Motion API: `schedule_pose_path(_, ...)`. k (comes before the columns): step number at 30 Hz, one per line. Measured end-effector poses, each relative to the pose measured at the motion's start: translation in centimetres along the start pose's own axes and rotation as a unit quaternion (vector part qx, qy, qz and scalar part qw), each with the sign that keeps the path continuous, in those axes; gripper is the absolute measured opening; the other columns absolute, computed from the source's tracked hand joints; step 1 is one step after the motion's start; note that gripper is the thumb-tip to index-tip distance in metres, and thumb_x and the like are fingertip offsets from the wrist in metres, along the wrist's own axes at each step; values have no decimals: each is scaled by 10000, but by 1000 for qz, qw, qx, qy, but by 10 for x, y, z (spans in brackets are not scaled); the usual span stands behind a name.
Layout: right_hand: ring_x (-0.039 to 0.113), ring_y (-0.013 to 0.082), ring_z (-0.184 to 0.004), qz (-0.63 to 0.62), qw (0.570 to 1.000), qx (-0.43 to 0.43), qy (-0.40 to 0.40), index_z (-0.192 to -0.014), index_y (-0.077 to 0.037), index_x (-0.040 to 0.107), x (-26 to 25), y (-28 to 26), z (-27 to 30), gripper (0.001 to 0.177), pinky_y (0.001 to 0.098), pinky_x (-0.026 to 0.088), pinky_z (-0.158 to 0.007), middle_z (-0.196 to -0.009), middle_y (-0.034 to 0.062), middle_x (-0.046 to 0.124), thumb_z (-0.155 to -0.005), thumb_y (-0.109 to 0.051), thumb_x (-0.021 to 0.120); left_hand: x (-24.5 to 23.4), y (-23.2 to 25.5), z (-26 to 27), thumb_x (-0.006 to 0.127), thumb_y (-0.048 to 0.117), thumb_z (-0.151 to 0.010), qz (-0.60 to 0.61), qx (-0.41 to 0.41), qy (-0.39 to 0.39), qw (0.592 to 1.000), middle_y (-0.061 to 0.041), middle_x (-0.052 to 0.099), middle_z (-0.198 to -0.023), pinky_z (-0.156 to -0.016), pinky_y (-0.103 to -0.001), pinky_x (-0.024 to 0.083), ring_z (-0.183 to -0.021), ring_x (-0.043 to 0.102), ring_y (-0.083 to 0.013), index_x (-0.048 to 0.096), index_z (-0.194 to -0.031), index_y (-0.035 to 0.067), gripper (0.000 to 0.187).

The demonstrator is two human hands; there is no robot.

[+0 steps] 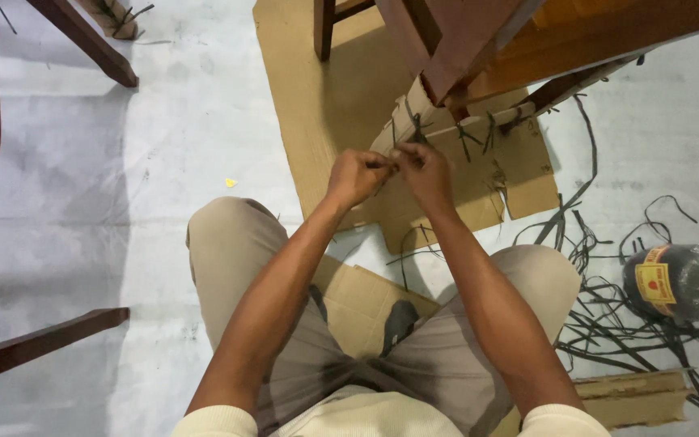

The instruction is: Wrapping chair legs with cardboard and plastic ties for protection during shipping or storage.

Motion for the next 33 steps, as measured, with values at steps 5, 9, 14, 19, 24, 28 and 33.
schedule_pose_path(5,658,110,-724,-35,998,43,-24,-1100,-17,769,3,11,-3,259,282,533,-651,-849,58,739,-950,-226,736,0,4,1,752,280,-832,-11,-14,-19,1000,-68,766,-724,-618,-318,552,-618,711,-144,830,-925,135,189)
schedule_pose_path(9,664,140,-742,23,999,18,-12,-1042,4,747,0,-5,1,259,314,533,-687,-856,73,735,-974,-245,720,-2,9,0,740,250,-840,-21,28,-35,999,-81,797,-839,-724,-326,575,-744,760,-174,833,-898,112,176)
schedule_pose_path(14,692,179,-801,64,998,-22,3,-1063,0,722,-6,-20,5,243,337,539,-726,-922,101,740,-986,-228,685,-8,8,0,706,199,-827,-19,23,-32,999,-104,792,-907,-774,-341,575,-820,771,-214,814,-995,118,216)
schedule_pose_path(19,716,283,-920,121,981,-150,13,-1110,-13,727,-14,-56,17,189,383,552,-816,-1032,160,743,-977,-128,658,-19,23,3,653,163,-841,-23,68,2,997,-116,791,-930,-786,-347,581,-863,779,-227,793,-1060,117,264)
schedule_pose_path(24,687,401,-947,198,952,-234,26,-1076,-19,736,-13,-101,31,158,462,542,-800,-1035,209,718,-937,-58,673,-32,36,5,686,162,-856,-36,54,48,997,-122,794,-943,-762,-345,583,-851,775,-232,794,-1065,117,240)
schedule_pose_path(28,684,393,-912,210,954,-212,17,-1051,-19,734,-10,-88,27,129,472,535,-771,-989,200,708,-941,-65,685,-23,31,-1,703,193,-878,7,52,47,997,-92,802,-950,-736,-334,584,-825,768,-188,779,-1072,104,227)
schedule_pose_path(33,670,396,-941,193,957,-213,33,-1075,0,709,-10,-82,28,139,472,533,-803,-1018,210,695,-954,-46,659,-4,-7,-13,596,257,-992,254,-83,60,962,-80,792,-935,-689,-299,604,-865,753,-139,742,-1093,59,266)
Point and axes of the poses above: each hand's wrist, its own z-axis away from the middle knuckle, its own x-axis out of the palm, y = z × x, the point moved 9 cm from there along -z, towards the middle knuckle
